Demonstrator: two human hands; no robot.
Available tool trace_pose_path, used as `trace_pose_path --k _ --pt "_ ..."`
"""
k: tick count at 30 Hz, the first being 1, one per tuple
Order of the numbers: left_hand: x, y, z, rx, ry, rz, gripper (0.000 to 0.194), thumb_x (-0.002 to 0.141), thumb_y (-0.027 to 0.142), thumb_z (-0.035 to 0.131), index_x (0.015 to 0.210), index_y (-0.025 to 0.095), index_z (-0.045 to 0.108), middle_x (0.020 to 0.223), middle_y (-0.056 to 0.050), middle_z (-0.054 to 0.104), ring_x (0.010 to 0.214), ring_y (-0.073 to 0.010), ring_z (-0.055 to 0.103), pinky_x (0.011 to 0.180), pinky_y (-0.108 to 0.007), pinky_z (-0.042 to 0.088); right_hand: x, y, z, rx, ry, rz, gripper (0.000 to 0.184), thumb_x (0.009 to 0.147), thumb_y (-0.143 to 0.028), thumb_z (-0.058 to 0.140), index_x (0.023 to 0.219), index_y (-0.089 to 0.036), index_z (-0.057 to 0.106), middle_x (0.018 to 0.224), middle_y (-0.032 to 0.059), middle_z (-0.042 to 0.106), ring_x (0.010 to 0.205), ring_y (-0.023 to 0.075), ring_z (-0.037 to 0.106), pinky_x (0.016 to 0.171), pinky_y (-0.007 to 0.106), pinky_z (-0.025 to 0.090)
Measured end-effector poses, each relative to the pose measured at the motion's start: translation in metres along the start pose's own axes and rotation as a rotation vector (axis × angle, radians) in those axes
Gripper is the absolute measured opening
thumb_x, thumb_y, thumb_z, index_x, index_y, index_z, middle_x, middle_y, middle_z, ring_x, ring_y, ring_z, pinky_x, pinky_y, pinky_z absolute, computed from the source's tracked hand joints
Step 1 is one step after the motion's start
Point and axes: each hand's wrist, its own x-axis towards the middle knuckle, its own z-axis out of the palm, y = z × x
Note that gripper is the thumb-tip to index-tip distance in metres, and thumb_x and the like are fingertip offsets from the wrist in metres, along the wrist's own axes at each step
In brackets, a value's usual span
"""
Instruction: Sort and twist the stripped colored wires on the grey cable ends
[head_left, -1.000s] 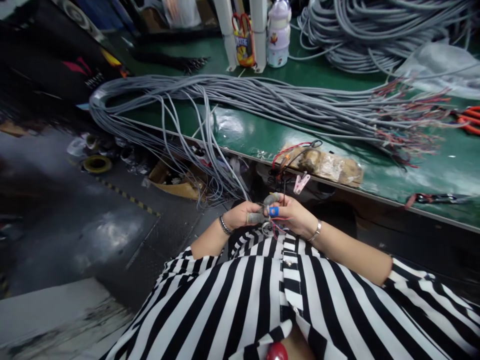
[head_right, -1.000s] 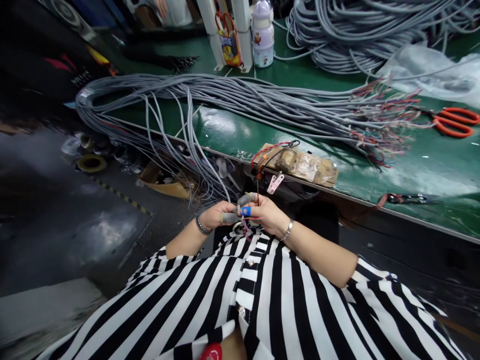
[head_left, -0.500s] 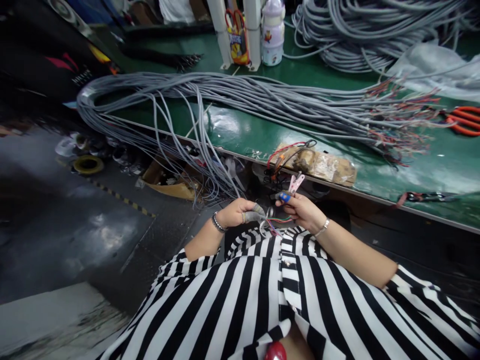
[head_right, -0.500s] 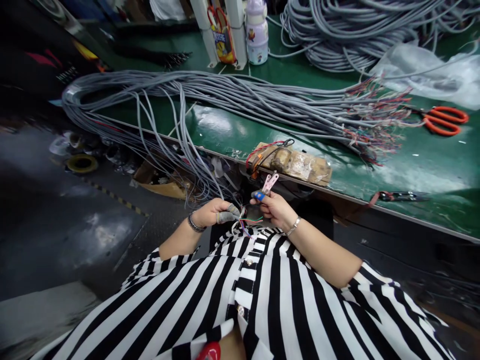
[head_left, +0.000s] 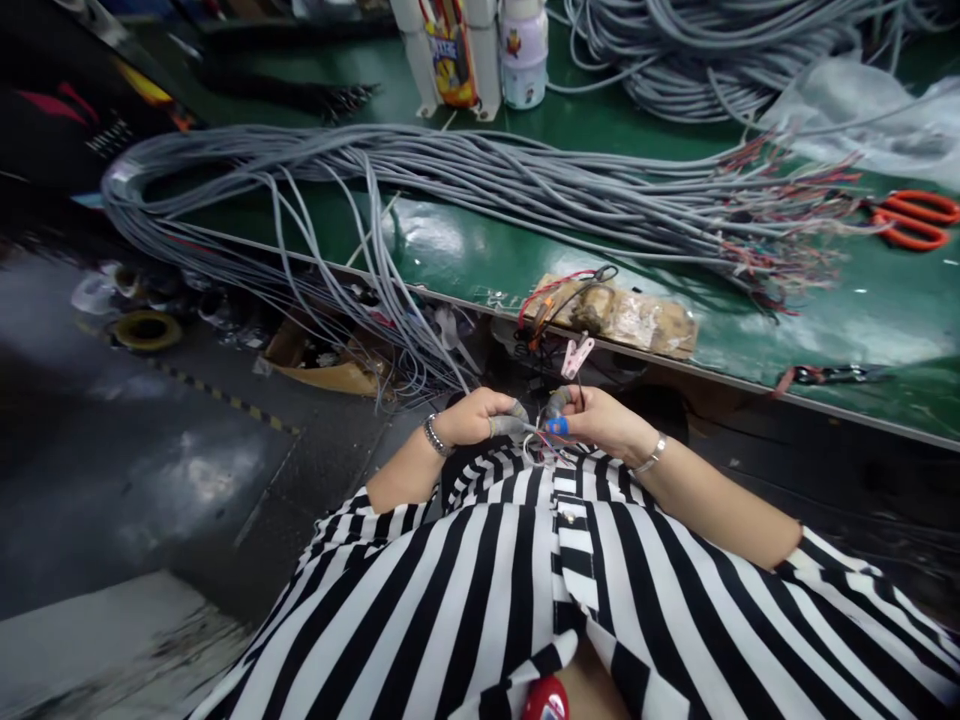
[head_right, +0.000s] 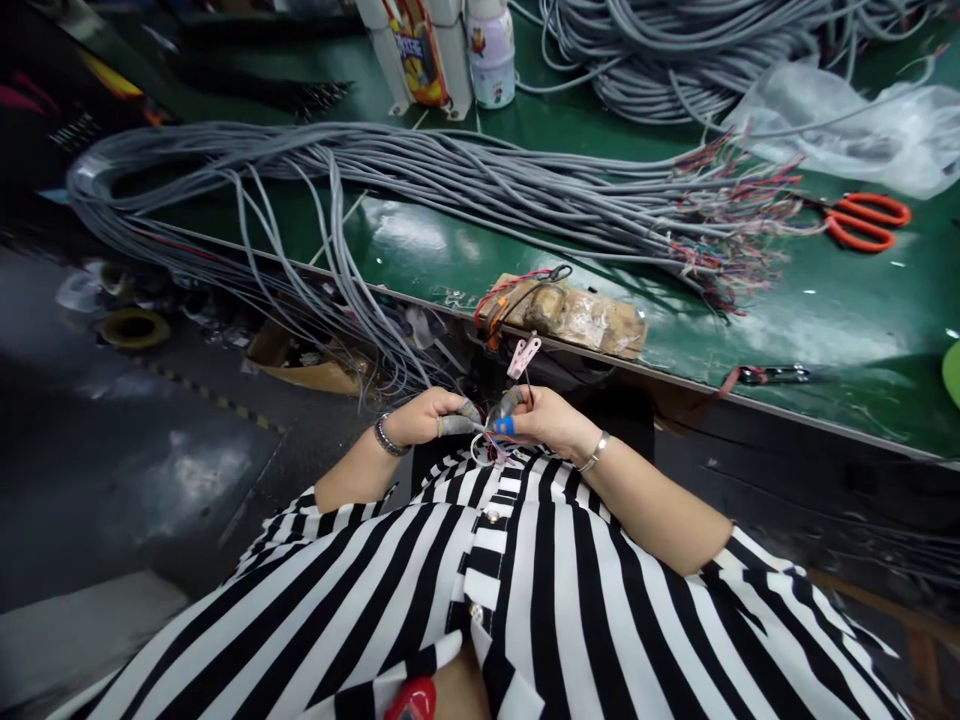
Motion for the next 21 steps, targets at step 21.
trace_pose_path --k 21 --pt "-0.011 -0.040 0.022 -0.720 0.419 -0.061 0.041 0.058 0.045 0.085 0.075 0.013 0.065 0.051 0.002 0.058 0.035 -0.0051 0.043 0.034 -0.016 0.026 0.024 0.009 0.023 0.090 0.162 -0.096 0.039 0.051 -0.032 0.086 0.069 -0.019 0.054 0.044 -0.0098 0.043 0.036 0.0023 0.026 0.035 0.019 0.013"
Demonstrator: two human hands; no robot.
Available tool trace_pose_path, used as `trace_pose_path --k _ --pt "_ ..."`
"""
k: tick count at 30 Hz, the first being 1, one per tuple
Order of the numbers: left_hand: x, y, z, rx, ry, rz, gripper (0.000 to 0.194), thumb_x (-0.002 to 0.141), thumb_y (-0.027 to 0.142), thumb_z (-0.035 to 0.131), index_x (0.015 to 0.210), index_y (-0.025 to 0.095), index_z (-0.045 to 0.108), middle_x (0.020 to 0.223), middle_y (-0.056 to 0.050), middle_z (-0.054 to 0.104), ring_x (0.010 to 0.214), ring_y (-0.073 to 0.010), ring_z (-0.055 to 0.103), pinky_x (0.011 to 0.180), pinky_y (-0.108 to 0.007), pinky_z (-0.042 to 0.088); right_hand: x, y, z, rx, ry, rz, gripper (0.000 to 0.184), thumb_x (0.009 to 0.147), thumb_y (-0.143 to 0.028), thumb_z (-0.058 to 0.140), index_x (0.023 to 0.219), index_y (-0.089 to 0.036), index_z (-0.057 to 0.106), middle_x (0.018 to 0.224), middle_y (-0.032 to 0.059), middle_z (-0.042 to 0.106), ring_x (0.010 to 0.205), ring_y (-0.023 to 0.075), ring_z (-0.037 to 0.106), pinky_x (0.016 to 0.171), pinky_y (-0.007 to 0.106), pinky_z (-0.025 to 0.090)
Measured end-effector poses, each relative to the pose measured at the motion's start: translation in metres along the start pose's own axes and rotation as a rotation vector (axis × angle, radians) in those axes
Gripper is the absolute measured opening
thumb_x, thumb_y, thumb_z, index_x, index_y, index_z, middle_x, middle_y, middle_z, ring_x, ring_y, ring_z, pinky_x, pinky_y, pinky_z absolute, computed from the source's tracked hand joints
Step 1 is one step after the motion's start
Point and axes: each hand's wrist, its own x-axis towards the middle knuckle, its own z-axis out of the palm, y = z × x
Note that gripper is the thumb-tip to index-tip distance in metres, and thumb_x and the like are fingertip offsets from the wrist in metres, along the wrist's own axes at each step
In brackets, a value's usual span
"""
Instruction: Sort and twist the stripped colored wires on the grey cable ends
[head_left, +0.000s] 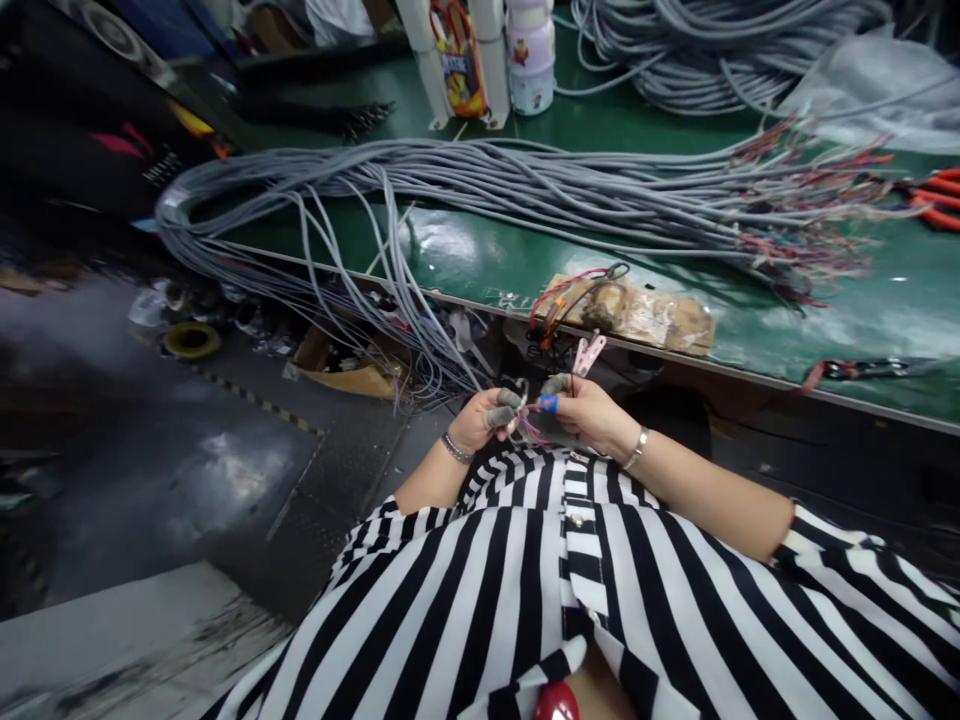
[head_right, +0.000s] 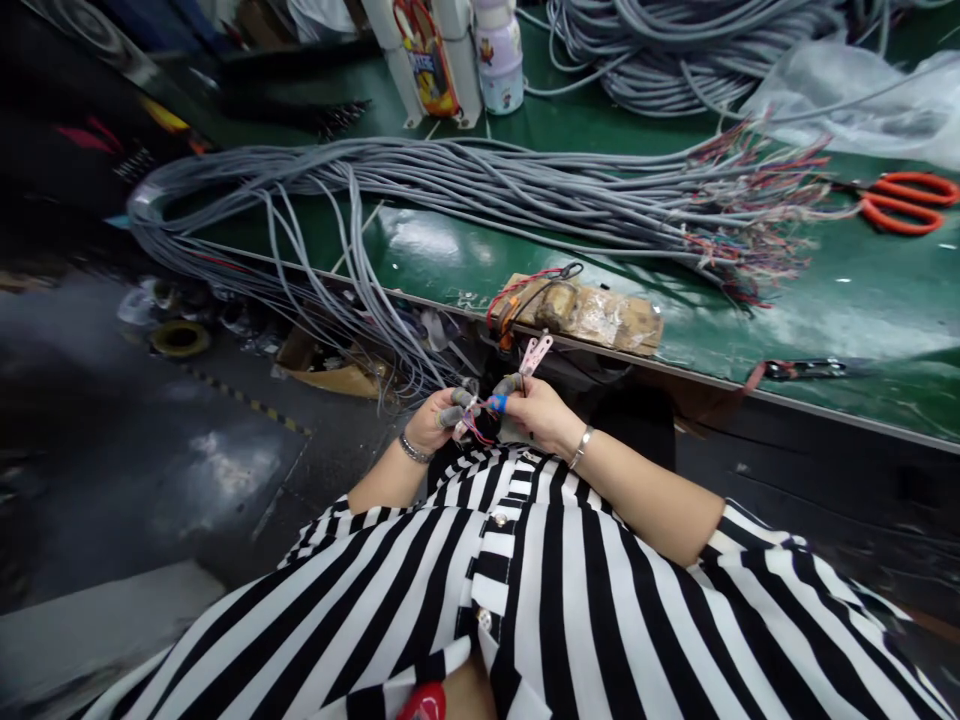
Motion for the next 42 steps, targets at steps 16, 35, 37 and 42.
trace_pose_path --k 16,35,37,42 --pt "0.000 0.001 0.005 -0.359 0.391 0.178 0.033 0.063 0.035 0.083 0.076 0.016 0.060 0.057 0.005 0.055 0.045 -0.0059 0.046 0.045 -0.019 0.032 0.005 0.003 0.035 -0.134 -0.280 -0.226 0.057 0.054 -0.026 0.088 0.102 -0.020 0.058 0.089 0.0028 0.066 0.082 0.0150 0.062 0.068 0.025 0.049" --pt "-0.001 0.013 0.006 -0.499 0.309 0.228 0.027 0.078 0.031 0.072 0.067 0.014 0.054 0.053 0.006 0.042 0.038 -0.0014 0.031 0.036 -0.016 0.022 -0.013 0.009 0.034 -0.733 -0.428 -0.416 0.028 0.077 -0.040 0.067 0.071 -0.018 0.051 0.062 -0.0031 0.051 0.056 0.0103 0.043 0.055 0.024 0.036" --pt "-0.008 0.020 0.002 -0.568 0.279 0.216 0.031 0.086 0.027 0.062 0.061 0.014 0.049 0.052 0.007 0.035 0.036 -0.0009 0.024 0.036 -0.016 0.020 -0.016 0.003 0.033 -0.972 -0.464 -0.476 0.025 0.081 -0.040 0.062 0.072 -0.019 0.051 0.063 -0.0014 0.053 0.056 0.0114 0.044 0.056 0.025 0.034" --pt "-0.021 0.020 -0.003 -0.604 0.240 0.222 0.042 0.090 0.025 0.054 0.053 0.015 0.037 0.047 0.007 0.025 0.033 -0.0015 0.016 0.034 -0.017 0.018 -0.010 -0.015 0.039 -1.207 -0.316 -0.612 0.027 0.095 -0.039 0.039 0.078 -0.019 0.049 0.071 0.0036 0.055 0.061 0.0150 0.047 0.060 0.028 0.034"
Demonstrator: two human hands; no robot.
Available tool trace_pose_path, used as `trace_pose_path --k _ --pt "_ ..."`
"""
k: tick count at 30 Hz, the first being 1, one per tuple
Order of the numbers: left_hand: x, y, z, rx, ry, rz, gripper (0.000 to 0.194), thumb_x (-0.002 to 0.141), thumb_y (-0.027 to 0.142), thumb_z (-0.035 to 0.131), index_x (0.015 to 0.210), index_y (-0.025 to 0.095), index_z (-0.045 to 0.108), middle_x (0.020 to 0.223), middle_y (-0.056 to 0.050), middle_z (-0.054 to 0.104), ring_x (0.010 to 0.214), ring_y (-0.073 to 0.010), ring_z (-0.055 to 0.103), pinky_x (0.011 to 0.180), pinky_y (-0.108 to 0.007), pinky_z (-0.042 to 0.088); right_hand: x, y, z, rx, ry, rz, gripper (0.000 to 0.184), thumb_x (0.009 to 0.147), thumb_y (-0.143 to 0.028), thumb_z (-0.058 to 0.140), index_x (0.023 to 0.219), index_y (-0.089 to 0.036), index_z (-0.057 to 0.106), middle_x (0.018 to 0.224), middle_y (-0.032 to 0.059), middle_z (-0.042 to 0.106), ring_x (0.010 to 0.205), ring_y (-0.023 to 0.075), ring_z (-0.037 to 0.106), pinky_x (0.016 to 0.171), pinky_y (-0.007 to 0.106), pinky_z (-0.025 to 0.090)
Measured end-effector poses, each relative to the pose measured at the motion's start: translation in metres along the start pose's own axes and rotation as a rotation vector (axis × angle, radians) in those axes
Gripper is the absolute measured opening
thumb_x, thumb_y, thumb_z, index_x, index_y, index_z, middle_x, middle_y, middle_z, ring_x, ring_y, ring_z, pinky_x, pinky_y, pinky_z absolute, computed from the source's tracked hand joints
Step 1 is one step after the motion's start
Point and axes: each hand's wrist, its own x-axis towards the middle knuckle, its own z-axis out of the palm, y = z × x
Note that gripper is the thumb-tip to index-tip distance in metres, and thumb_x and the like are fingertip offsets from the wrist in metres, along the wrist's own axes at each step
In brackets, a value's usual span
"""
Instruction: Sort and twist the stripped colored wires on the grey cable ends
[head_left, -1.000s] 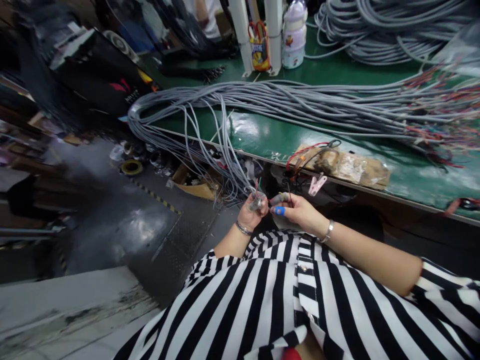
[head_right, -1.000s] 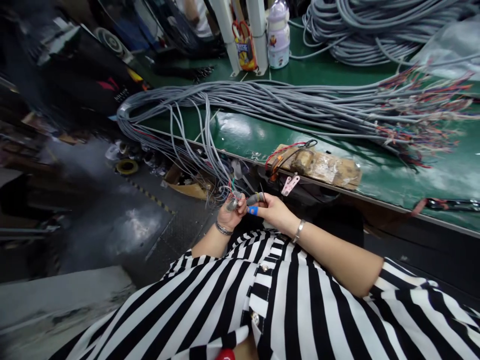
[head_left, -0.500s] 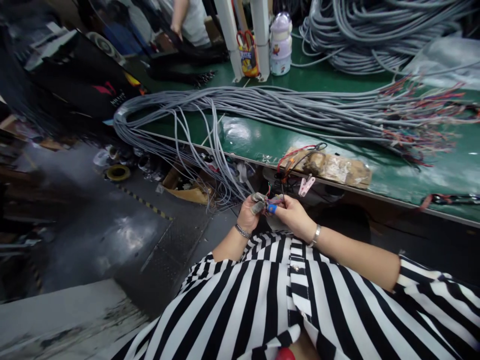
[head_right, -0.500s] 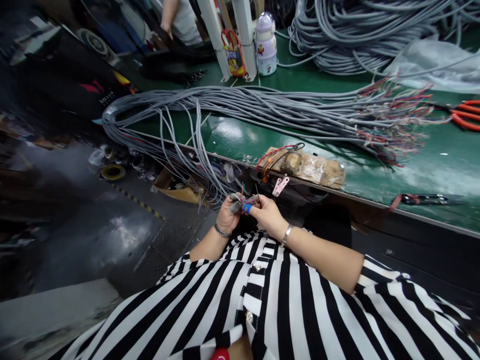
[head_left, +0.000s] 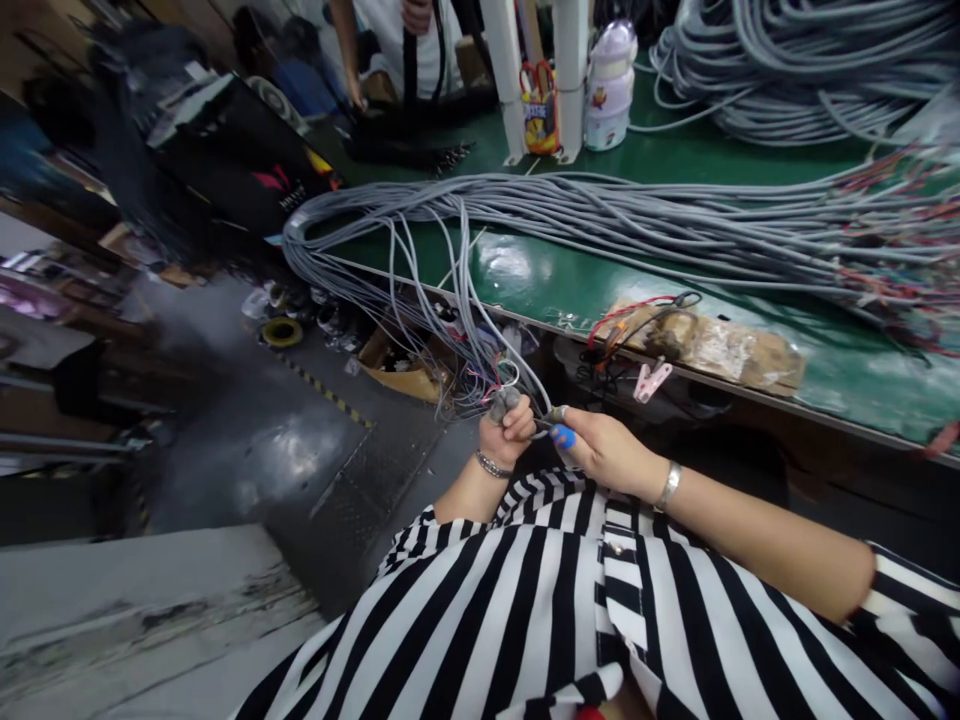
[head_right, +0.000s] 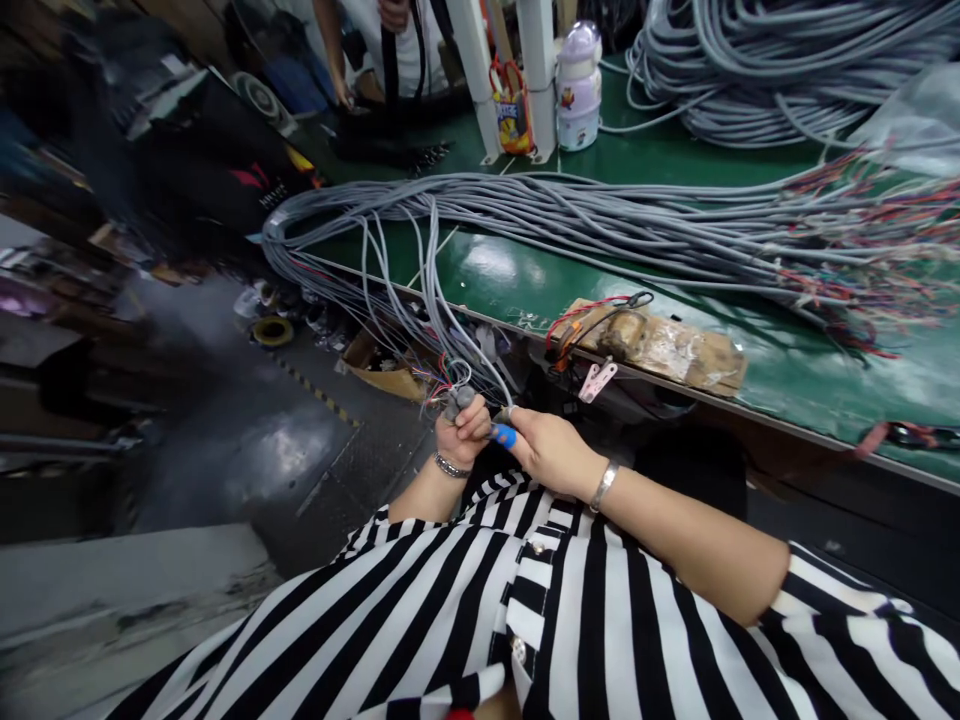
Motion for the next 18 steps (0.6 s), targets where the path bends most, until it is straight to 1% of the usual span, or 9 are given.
trace_pose_path --k 2,4,6,8,11,15,18 --pt "-0.002 -0.002 0.000 0.026 0.024 -0.006 0.044 0.090 0.030 0.055 0.053 0.016 0.036 0.046 0.008 0.022 0.032 -0.0017 0.015 0.034 -0.017 0.017 0.007 -0.002 -0.001 -0.027 0.045 -0.011 0.030 0.096 -0.035 0.035 0.074 -0.020 0.047 0.071 0.0039 0.054 0.062 0.0152 0.048 0.062 0.028 0.035" --pt "-0.003 -0.004 0.001 0.045 0.027 0.001 0.044 0.089 0.033 0.056 0.054 0.016 0.036 0.045 0.008 0.022 0.031 -0.0017 0.014 0.034 -0.017 0.016 0.014 -0.004 0.001 -0.048 0.088 -0.003 0.030 0.096 -0.034 0.037 0.071 -0.020 0.046 0.071 0.0039 0.054 0.063 0.0150 0.048 0.062 0.027 0.035" --pt "-0.002 -0.006 0.003 0.057 0.006 -0.004 0.044 0.088 0.034 0.058 0.054 0.015 0.037 0.044 0.009 0.024 0.031 -0.0013 0.014 0.033 -0.016 0.015 0.018 -0.005 0.004 -0.075 0.113 0.011 0.031 0.095 -0.035 0.039 0.069 -0.020 0.046 0.070 0.0039 0.054 0.063 0.0150 0.048 0.062 0.027 0.034" --pt "-0.001 -0.007 0.003 0.075 -0.006 -0.039 0.048 0.085 0.036 0.062 0.052 0.015 0.035 0.043 0.008 0.027 0.030 -0.0006 0.015 0.033 -0.015 0.016 0.021 -0.006 0.006 -0.096 0.112 0.030 0.032 0.095 -0.036 0.040 0.068 -0.019 0.048 0.069 0.0038 0.054 0.063 0.0149 0.048 0.061 0.027 0.033" --pt "0.000 -0.007 0.001 0.095 0.013 -0.094 0.052 0.082 0.042 0.064 0.050 0.015 0.034 0.041 0.008 0.028 0.029 -0.0002 0.017 0.032 -0.014 0.018 0.022 -0.008 0.006 -0.108 0.095 0.081 0.033 0.094 -0.037 0.042 0.068 -0.019 0.051 0.069 0.0037 0.056 0.062 0.0146 0.049 0.060 0.026 0.032" --pt "0.001 -0.009 0.000 0.089 0.019 -0.146 0.046 0.081 0.044 0.065 0.053 0.014 0.043 0.039 0.009 0.026 0.028 -0.0005 0.019 0.032 -0.013 0.018 0.023 -0.011 0.002 -0.126 0.074 0.138 0.033 0.094 -0.038 0.044 0.070 -0.018 0.056 0.070 0.0044 0.059 0.063 0.0147 0.051 0.059 0.026 0.032" --pt "0.001 -0.009 0.002 0.070 0.049 -0.170 0.041 0.082 0.043 0.063 0.057 0.014 0.049 0.038 0.009 0.026 0.027 -0.0010 0.019 0.031 -0.013 0.018 0.024 -0.011 0.002 -0.106 0.071 0.136 0.032 0.094 -0.037 0.044 0.072 -0.018 0.058 0.072 0.0052 0.061 0.064 0.0149 0.053 0.059 0.026 0.033"
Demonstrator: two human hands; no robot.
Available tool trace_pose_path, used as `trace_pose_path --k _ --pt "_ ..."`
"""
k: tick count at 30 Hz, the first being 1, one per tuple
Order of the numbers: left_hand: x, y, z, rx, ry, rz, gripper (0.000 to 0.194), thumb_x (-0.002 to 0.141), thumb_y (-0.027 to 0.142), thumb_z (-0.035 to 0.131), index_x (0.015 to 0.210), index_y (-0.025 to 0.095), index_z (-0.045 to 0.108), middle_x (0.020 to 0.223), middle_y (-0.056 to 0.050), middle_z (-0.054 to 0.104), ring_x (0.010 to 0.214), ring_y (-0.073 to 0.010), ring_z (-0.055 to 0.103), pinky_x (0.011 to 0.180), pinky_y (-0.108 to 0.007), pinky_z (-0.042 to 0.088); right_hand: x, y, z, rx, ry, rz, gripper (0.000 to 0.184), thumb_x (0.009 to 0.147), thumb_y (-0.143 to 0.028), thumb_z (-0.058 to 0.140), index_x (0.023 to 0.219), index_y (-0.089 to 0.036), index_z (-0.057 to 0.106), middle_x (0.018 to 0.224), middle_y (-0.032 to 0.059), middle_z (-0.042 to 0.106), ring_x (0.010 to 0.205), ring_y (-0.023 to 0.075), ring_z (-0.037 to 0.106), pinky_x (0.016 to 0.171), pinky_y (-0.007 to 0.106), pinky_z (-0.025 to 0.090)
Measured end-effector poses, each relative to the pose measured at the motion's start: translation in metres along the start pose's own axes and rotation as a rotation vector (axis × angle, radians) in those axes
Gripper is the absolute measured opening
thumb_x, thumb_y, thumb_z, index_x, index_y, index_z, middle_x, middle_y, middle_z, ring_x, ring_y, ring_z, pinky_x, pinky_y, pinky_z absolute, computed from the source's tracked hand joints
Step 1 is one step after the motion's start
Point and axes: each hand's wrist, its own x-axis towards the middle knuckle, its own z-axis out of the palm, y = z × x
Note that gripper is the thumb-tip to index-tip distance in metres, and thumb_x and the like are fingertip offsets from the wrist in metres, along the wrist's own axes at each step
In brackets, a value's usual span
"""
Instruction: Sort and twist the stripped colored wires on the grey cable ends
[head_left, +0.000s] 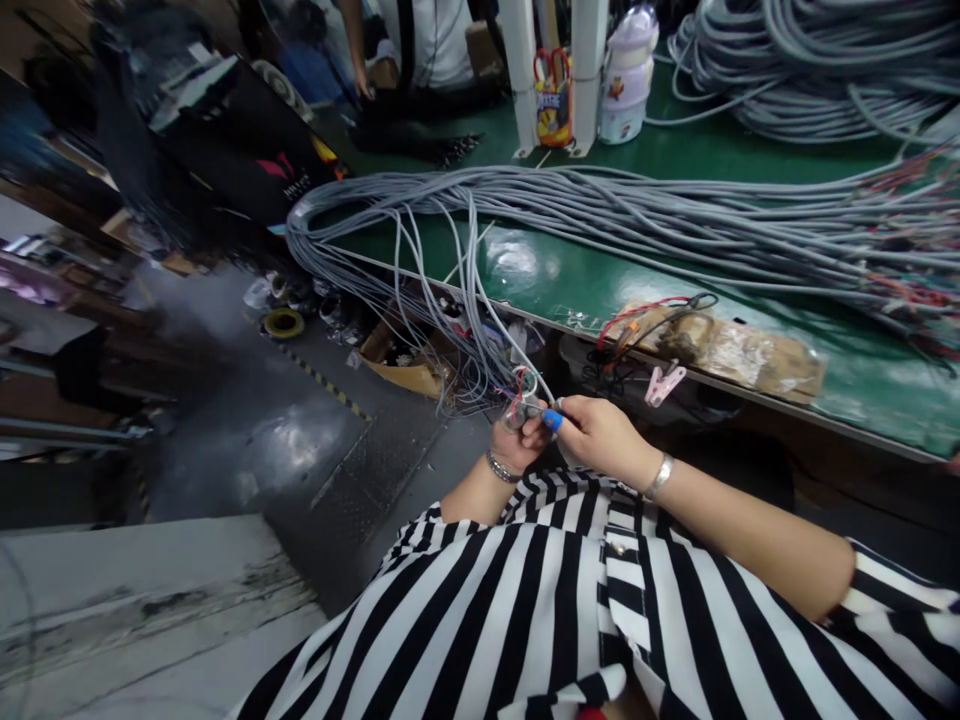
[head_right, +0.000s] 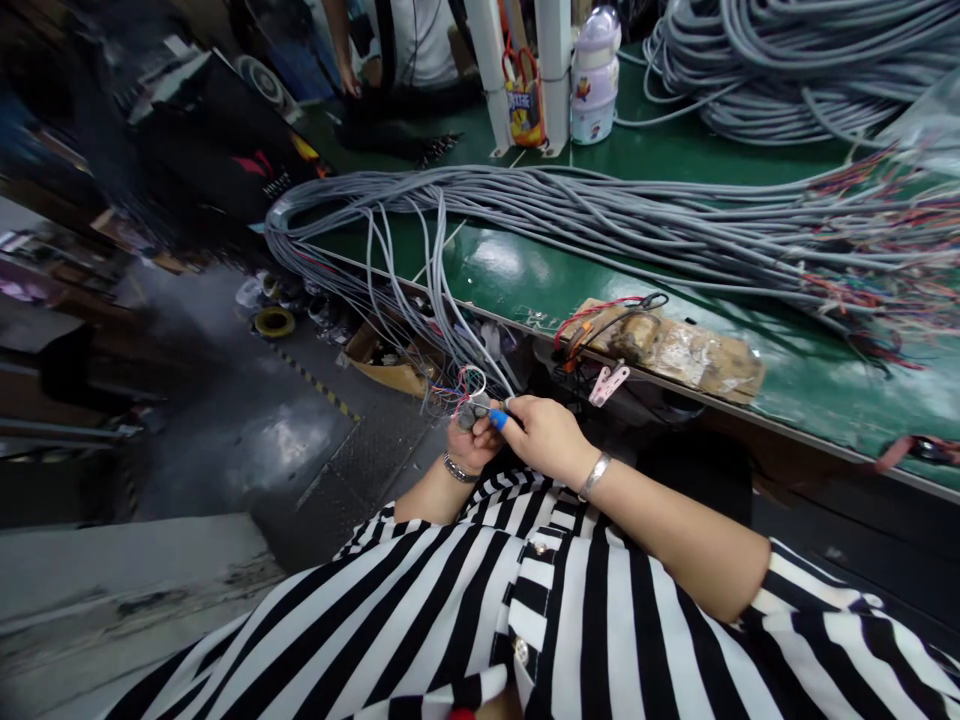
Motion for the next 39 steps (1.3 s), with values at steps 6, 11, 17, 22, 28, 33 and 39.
trace_pose_path --k 6,11,17,22,28,33,39 --pt "0.000 0.001 0.003 -0.015 0.078 -0.032 0.042 0.086 0.045 0.057 0.059 0.014 0.051 0.037 0.009 0.026 0.026 -0.0018 0.020 0.032 -0.013 0.019 0.000 0.006 0.006 0.114 0.020 -0.048 0.031 0.094 -0.036 0.044 0.071 -0.018 0.056 0.071 0.0045 0.060 0.065 0.0147 0.054 0.062 0.025 0.036" --pt "-0.001 0.001 0.004 -0.010 0.077 -0.029 0.042 0.086 0.045 0.058 0.059 0.013 0.053 0.037 0.009 0.026 0.026 -0.0016 0.020 0.032 -0.013 0.019 0.001 0.009 0.009 0.142 0.028 -0.064 0.032 0.094 -0.036 0.044 0.069 -0.018 0.053 0.069 0.0037 0.058 0.063 0.0141 0.051 0.061 0.025 0.035" --pt "-0.002 0.000 0.003 -0.002 0.043 -0.018 0.038 0.081 0.045 0.064 0.063 0.012 0.057 0.038 0.008 0.030 0.028 -0.0019 0.023 0.032 -0.014 0.020 0.000 0.010 0.008 0.087 0.032 -0.091 0.033 0.094 -0.036 0.044 0.068 -0.018 0.052 0.067 0.0027 0.054 0.062 0.0137 0.048 0.061 0.026 0.034" --pt "0.000 -0.002 0.003 0.028 -0.015 0.006 0.046 0.081 0.047 0.065 0.055 0.014 0.045 0.040 0.008 0.030 0.029 -0.0012 0.020 0.031 -0.015 0.020 -0.002 0.012 0.007 0.100 0.036 -0.191 0.036 0.095 -0.038 0.040 0.071 -0.017 0.056 0.069 0.0040 0.056 0.063 0.0139 0.049 0.061 0.026 0.036" --pt "0.001 -0.001 0.002 0.024 -0.016 0.117 0.043 0.084 0.041 0.064 0.057 0.016 0.042 0.045 0.008 0.026 0.033 -0.0018 0.019 0.035 -0.017 0.022 -0.011 0.008 -0.001 0.082 -0.092 -0.554 0.033 0.095 -0.038 0.040 0.082 -0.017 0.062 0.081 0.0086 0.062 0.072 0.0163 0.055 0.068 0.027 0.040" --pt "0.000 0.002 -0.003 0.028 -0.027 0.143 0.047 0.086 0.043 0.061 0.054 0.015 0.040 0.045 0.008 0.026 0.033 -0.0019 0.019 0.036 -0.018 0.020 -0.016 0.008 0.000 0.407 -0.183 -0.416 0.032 0.087 -0.047 0.053 0.074 -0.018 0.058 0.073 0.0043 0.059 0.065 0.0141 0.051 0.063 0.027 0.040" --pt "0.002 -0.001 -0.008 0.097 -0.055 0.180 0.048 0.075 0.049 0.070 0.050 0.015 0.046 0.040 0.006 0.035 0.032 -0.0039 0.031 0.036 -0.019 0.028 -0.011 0.003 0.004 1.070 0.002 0.290 0.040 0.066 -0.051 0.075 0.076 -0.018 0.053 0.058 -0.0046 0.052 0.045 0.0057 0.032 0.043 0.021 0.024"
